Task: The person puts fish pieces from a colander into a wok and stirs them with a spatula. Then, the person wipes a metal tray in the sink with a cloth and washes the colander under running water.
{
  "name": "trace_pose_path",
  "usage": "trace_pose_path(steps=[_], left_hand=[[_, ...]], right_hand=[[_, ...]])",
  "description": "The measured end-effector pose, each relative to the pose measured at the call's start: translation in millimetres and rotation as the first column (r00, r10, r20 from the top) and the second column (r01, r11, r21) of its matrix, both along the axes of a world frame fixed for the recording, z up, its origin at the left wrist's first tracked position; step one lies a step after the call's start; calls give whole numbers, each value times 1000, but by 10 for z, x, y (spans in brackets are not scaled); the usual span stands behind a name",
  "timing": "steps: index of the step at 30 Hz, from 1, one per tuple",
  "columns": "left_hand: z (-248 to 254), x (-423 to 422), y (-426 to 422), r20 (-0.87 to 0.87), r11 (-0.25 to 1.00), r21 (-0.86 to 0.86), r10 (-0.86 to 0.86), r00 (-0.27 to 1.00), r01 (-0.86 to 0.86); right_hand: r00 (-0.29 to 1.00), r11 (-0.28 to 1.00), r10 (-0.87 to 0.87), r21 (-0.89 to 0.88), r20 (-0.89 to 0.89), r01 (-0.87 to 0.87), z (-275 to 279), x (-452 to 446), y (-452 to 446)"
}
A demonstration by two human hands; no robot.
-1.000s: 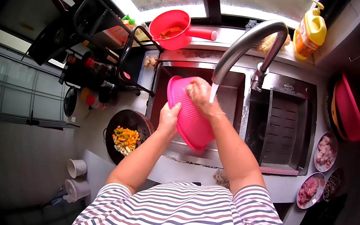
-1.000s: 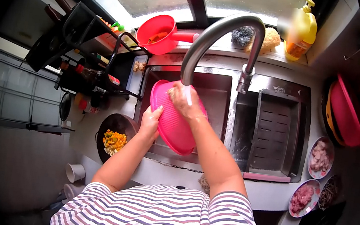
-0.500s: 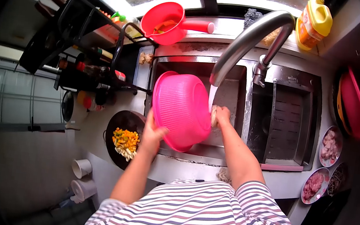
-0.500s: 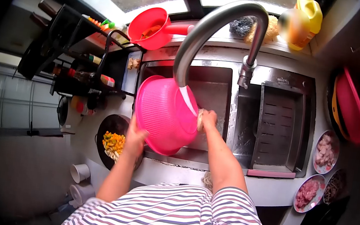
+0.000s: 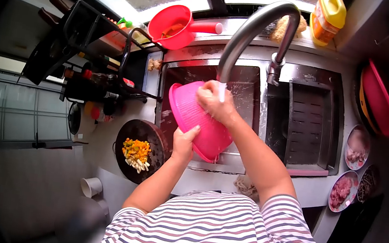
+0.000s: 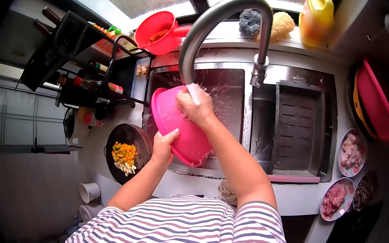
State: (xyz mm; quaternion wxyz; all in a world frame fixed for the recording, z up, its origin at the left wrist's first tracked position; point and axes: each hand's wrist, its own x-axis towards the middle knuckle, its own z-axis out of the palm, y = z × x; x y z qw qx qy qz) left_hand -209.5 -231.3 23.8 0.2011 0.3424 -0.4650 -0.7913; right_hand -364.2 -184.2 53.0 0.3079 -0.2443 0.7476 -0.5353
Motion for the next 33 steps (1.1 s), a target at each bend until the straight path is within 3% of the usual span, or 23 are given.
trace_pose_path(steps=[1, 4, 5, 6, 8, 9, 10, 11, 13, 15, 16, 18, 19, 20, 22, 24, 28, 30, 32, 33], left_hand=[[13, -34, -32, 6, 999, 39, -15, 1000, 14], [25, -35, -91, 26, 996, 79, -46, 999, 44], [-10, -2, -105, 19, 996, 79, -53, 998, 51], [-15, 8, -122, 8, 995, 76, -67, 998, 66], [12, 90, -112, 29, 995, 92, -42, 999, 39], [9, 135, -165, 24, 989, 131, -65, 998, 62], [-10, 160, -221, 15, 982, 169, -85, 996, 81], [-45, 160, -246, 9, 983, 167, -75, 997, 73], [-95, 153, -275, 59, 979, 143, -152, 987, 143], [-71, 102, -254, 43, 984, 120, -136, 990, 130], [-66, 87, -247, 31, 988, 103, -119, 992, 115], [-13, 15, -295, -1, 989, 131, -70, 998, 69], [-6, -46, -344, -11, 985, 167, -36, 999, 38], [-13, -73, -379, -15, 979, 205, -4, 1000, 7], [-12, -128, -428, -19, 954, 293, 67, 998, -58], [-148, -104, -490, -58, 953, 298, 83, 995, -62], [-230, 21, -577, -69, 926, 372, 103, 992, -70], [-236, 120, -630, -55, 895, 442, 97, 994, -63], [-285, 177, -662, -8, 890, 448, 106, 994, -91], [-288, 233, -663, 30, 881, 458, 118, 993, -119]], right_hand=[[954, 994, -20, 93, -300, 51, -170, -4, -130], [925, 988, 41, 154, -379, 19, -632, -184, -431], [996, 986, 30, 168, -83, -16, -701, -283, -452], [993, 983, 15, 181, -120, 7, -620, -302, -439], [998, 980, 59, 192, -26, -52, -971, -421, -576], [999, 986, -32, 163, 9, 30, -984, -410, -616], [1000, 987, -22, 162, 2, 21, -1056, -460, -685], [997, 999, -23, 27, -76, 25, -1249, -538, -798], [989, 999, 52, 2, -138, -53, -1245, -672, -940], [961, 983, 182, 31, -209, -179, -1013, -736, -945], [929, 953, 295, 138, -223, -270, -707, -670, -867], [909, 944, 329, 111, -258, -310, -461, -557, -817], [848, 949, 316, 141, -425, -283, -412, -426, -807], [777, 971, 191, 2, -600, -238, -533, -293, -772], [724, 992, 93, -1, -684, -128, -400, -30, -563], [564, 991, -11, -83, -826, -103, -393, 136, -336], [542, 958, -176, -269, -822, -96, -435, 505, 205], [594, 960, -190, -276, -781, -56, -649, 625, 410], [718, 937, -342, -278, -606, 212, -836, 707, 572], [811, 943, -329, -129, -483, 306, -946, 715, 647]])
